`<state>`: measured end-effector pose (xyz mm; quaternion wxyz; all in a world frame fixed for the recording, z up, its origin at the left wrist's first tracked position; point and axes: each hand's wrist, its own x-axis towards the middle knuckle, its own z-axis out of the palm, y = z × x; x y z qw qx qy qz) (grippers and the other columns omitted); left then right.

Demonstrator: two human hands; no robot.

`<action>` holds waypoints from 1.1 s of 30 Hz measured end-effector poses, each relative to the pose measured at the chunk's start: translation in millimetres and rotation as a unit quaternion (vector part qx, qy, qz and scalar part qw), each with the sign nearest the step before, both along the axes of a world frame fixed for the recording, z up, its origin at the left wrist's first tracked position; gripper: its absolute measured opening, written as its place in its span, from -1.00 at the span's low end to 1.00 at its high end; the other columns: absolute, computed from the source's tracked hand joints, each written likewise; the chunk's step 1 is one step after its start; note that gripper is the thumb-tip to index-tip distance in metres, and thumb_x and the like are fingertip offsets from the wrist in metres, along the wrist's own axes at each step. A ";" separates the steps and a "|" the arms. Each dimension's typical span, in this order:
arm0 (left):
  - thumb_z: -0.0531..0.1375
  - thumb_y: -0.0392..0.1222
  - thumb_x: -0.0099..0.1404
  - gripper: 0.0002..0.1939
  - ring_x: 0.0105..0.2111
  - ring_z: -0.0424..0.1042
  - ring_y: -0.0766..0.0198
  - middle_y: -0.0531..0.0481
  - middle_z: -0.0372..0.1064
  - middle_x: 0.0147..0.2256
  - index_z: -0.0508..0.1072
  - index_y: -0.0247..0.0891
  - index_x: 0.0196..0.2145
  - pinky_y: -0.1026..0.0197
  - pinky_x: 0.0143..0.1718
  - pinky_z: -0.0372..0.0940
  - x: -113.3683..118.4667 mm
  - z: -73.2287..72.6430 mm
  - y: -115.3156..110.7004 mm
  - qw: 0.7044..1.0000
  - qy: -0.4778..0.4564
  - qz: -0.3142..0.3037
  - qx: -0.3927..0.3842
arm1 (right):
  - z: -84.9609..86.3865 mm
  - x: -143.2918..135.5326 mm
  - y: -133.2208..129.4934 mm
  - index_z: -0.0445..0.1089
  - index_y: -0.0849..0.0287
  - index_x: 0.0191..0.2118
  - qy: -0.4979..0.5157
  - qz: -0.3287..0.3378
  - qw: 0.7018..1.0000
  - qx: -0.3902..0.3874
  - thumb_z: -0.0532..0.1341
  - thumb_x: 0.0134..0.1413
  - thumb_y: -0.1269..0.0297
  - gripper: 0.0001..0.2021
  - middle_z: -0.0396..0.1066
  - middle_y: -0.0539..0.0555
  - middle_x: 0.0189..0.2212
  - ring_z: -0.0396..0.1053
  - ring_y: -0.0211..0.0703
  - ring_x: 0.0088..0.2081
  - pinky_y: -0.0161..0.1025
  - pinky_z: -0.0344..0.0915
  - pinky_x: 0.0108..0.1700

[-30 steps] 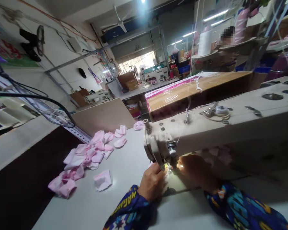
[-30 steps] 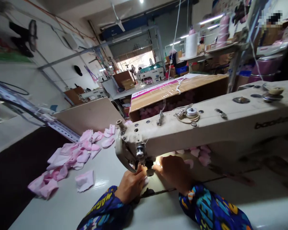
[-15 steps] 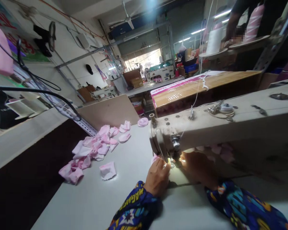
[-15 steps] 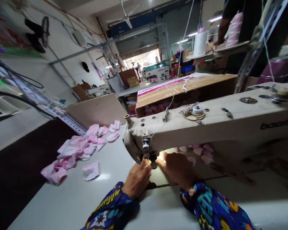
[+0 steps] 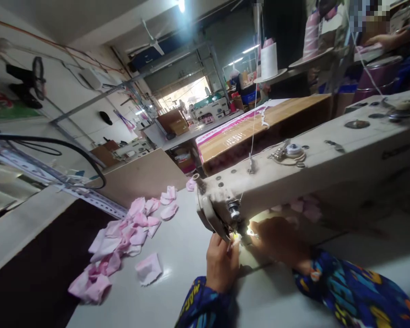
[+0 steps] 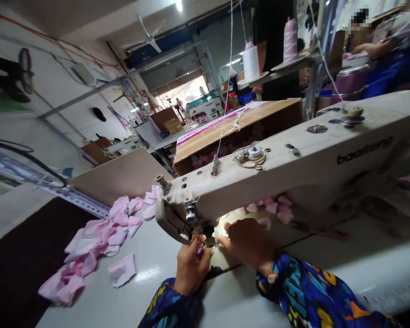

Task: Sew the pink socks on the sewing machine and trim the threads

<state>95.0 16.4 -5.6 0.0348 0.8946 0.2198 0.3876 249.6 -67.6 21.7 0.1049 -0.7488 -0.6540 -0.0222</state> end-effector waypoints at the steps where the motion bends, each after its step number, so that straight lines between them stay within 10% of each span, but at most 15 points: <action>1: 0.05 -0.39 0.18 -0.86 -0.43 0.39 0.23 -0.02 0.35 -0.47 0.35 -0.22 -0.42 0.28 -0.46 0.33 0.9 -2.7 0.8 1.000 0.000 0.007 0.007 | 0.0 -0.4 0.1 0.45 0.24 -0.32 0.007 -0.004 1.000 -0.001 0.10 0.24 0.13 -0.69 0.46 0.20 -0.52 0.45 0.03 -0.44 -0.21 0.07 -0.50; 19: 0.02 -0.45 0.25 -0.77 -0.34 0.35 0.18 -0.07 0.33 -0.37 0.42 -0.21 -0.35 0.18 -0.34 0.37 -0.5 -9.3 -2.9 0.994 0.018 -0.005 0.104 | -4.5 11.3 9.9 0.47 0.25 -0.36 0.014 0.060 0.998 0.005 0.14 0.21 0.23 -0.76 0.45 0.17 -0.54 0.42 -0.05 -0.43 -0.23 0.06 -0.47; 33: -0.01 -0.41 0.27 -0.75 -0.41 0.33 0.23 -0.04 0.33 -0.47 0.41 -0.21 -0.42 0.20 -0.40 0.33 -5.1 -1.0 -12.4 0.997 0.066 -0.007 0.030 | -16.2 -4.6 0.8 0.44 0.15 -0.43 0.021 0.039 0.999 -0.009 0.12 0.22 0.21 -0.75 0.47 0.10 -0.54 0.46 -0.04 -0.47 -0.24 0.09 -0.50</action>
